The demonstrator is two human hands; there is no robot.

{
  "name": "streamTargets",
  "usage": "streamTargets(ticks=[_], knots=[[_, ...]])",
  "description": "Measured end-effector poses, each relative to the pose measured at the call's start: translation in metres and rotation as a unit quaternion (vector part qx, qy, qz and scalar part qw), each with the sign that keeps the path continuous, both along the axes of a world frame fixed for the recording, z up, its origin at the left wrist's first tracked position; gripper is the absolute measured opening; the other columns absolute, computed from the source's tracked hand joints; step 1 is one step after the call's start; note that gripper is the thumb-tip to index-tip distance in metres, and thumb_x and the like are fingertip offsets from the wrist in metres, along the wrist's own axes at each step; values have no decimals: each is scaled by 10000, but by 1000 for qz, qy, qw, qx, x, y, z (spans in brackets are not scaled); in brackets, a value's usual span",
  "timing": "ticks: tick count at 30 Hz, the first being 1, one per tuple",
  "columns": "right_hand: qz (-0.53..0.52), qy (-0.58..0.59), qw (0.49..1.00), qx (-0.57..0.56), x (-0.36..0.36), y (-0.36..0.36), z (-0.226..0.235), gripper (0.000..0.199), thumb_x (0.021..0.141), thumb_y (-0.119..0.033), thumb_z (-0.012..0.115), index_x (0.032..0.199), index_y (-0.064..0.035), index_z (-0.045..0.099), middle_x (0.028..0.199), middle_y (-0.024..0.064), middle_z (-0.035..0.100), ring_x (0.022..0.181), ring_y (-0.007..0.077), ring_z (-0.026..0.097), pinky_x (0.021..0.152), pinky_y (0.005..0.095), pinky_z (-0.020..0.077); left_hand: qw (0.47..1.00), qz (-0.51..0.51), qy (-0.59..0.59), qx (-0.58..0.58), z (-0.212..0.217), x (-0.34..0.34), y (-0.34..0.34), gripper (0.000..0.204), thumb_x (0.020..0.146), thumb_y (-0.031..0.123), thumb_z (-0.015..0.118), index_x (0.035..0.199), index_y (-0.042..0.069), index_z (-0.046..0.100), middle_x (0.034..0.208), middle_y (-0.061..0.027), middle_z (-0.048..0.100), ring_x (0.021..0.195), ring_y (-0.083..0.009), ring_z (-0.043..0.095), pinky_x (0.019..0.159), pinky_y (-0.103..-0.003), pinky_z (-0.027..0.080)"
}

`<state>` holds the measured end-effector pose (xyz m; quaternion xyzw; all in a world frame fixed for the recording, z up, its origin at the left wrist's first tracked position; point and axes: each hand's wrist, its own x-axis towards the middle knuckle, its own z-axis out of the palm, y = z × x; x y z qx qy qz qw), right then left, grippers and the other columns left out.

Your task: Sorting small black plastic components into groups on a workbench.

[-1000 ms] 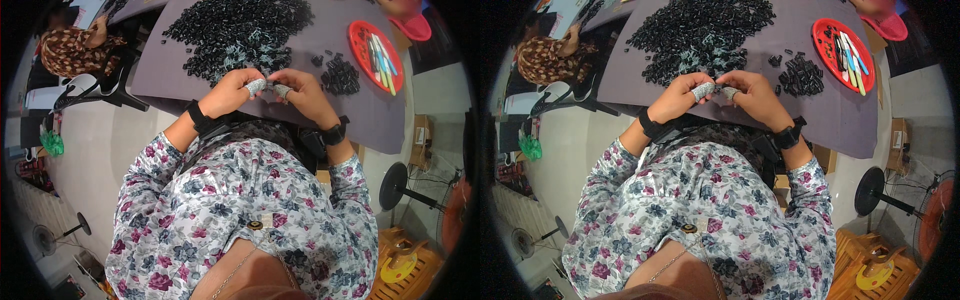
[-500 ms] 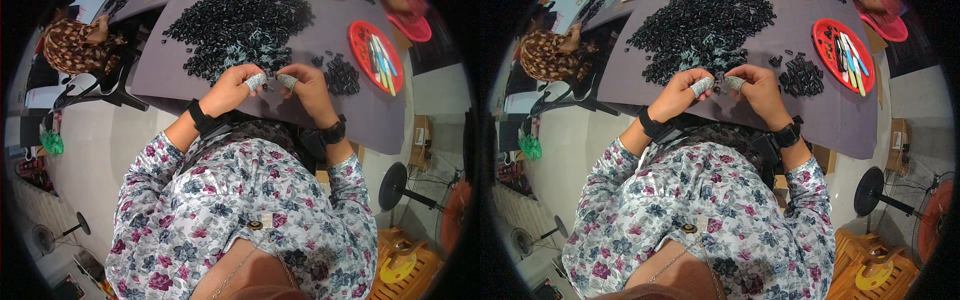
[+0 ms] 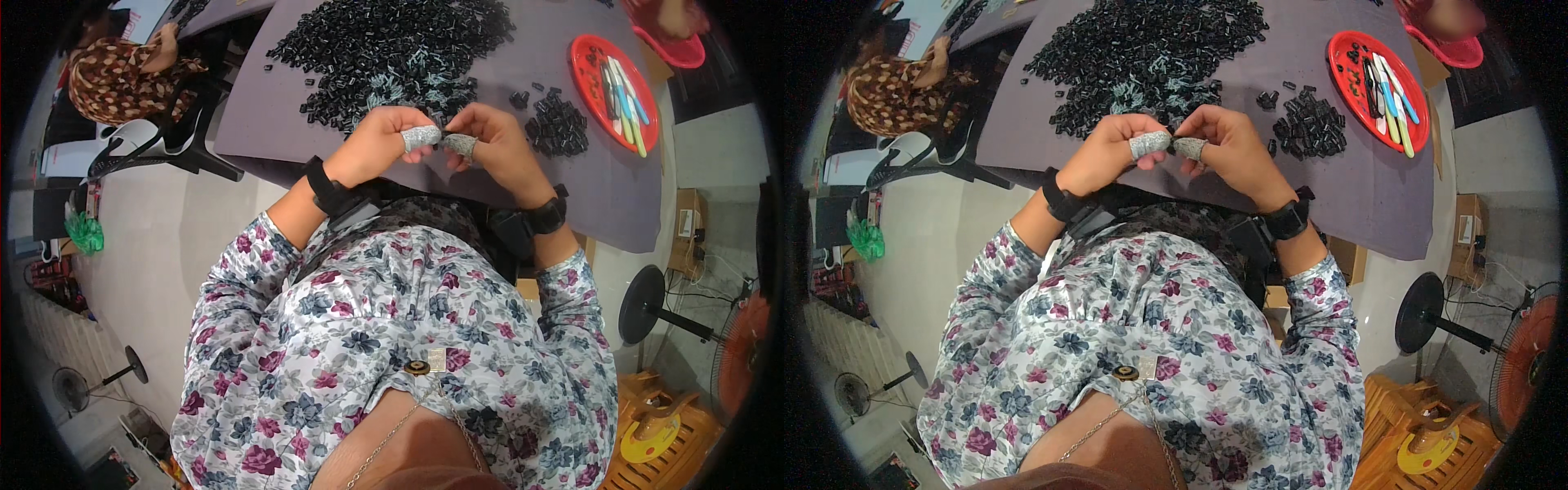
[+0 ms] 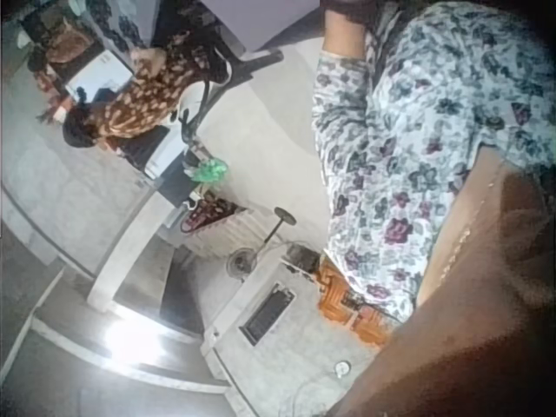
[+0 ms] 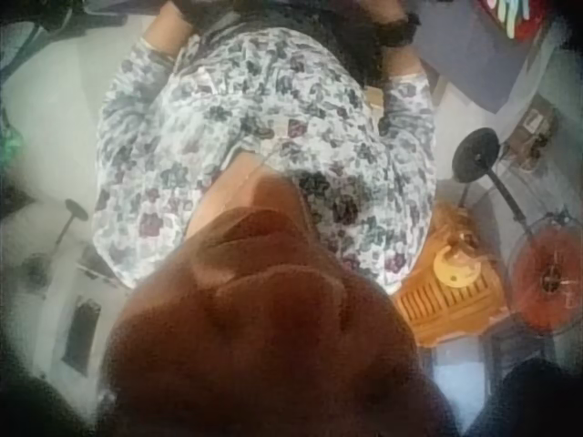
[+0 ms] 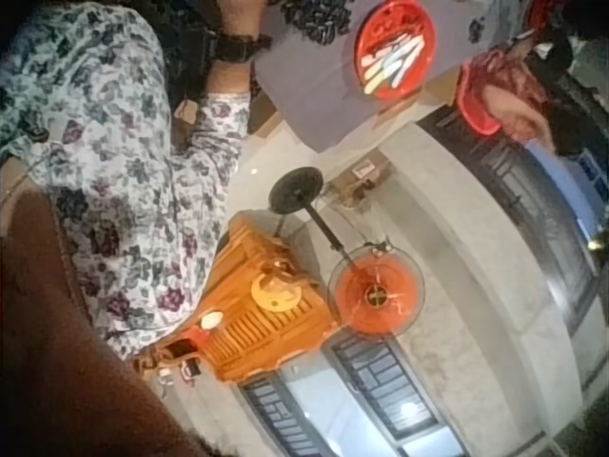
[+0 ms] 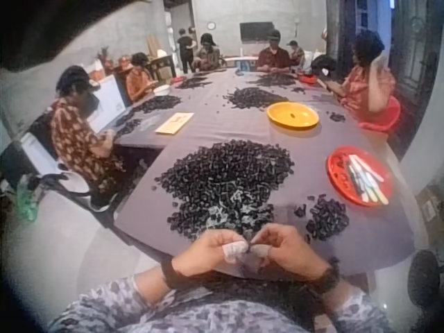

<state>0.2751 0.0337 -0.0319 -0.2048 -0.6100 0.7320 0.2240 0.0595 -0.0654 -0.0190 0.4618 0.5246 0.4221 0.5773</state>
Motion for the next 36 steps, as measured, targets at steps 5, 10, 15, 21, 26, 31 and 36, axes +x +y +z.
streamTargets(ticks=[5, 10, 15, 21, 26, 31, 36], knots=[[7, 15, 999, -33, 0, -6, 2, 194, 944, 4, 613, 1136, 21, 630, 929, 89, 725, 780, 159, 728, 667, 283, 607, 998, -5, -57, 0, -3, -11, 4, 180, 1011, 152, 661, 1091, -5, 699, 881, -41, 725, 715, -64, 654, 663, -197, 534], [10, 51, 999, -7, -3, -12, 2, 267, 953, 13, 605, 1219, 19, 615, 930, 84, 727, 809, 150, 725, 701, 289, 612, 997, -21, -71, 2, -1, -13, 8, 172, 1017, 147, 650, 1075, -8, 698, 873, -45, 722, 715, -67, 659, 648, -197, 533], [-1, 59, 998, -10, -4, -15, -2, 279, 949, 21, 621, 1227, 17, 621, 930, 77, 721, 808, 124, 706, 702, 278, 602, 994, -23, -105, -17, -2, -12, 7, 162, 1022, 145, 641, 1051, -4, 696, 859, -41, 720, 696, -73, 657, 633, -188, 528], [-21, 65, 997, 48, -5, -19, -8, 275, 921, 41, 653, 1194, 12, 640, 947, 54, 720, 797, 92, 673, 698, 257, 563, 991, -36, -123, -41, 0, -8, 5, 140, 1018, 118, 630, 1042, -2, 697, 849, -40, 721, 676, -74, 658, 622, -184, 530], [-47, 25, 973, 226, -6, -25, -7, 358, 852, 60, 679, 1194, -40, 649, 1040, 60, 721, 824, 143, 698, 697, 295, 560, 989, -52, -130, -50, -5, -13, 5, 147, 1003, 65, 613, 1088, -8, 707, 845, -39, 722, 667, -78, 663, 615, -183, 534], [-81, -41, 891, 444, -5, -29, 5, 445, 762, 72, 705, 1179, -74, 650, 1017, 96, 676, 829, 268, 711, 689, 359, 570, 990, -54, -116, -61, -4, -12, 5, 195, 986, 12, 574, 1121, -4, 715, 839, -30, 719, 674, -67, 654, 615, -175, 525], [-92, -57, 874, 474, -4, -30, 4, 428, 751, 56, 715, 1149, -83, 647, 990, 92, 669, 826, 307, 704, 673, 383, 562, 995, -65, -49, -55, -1, -9, 1, 218, 981, 19, 543, 1088, 9, 732, 833, -8, 715, 671, -31, 605, 600, -167, 460]])
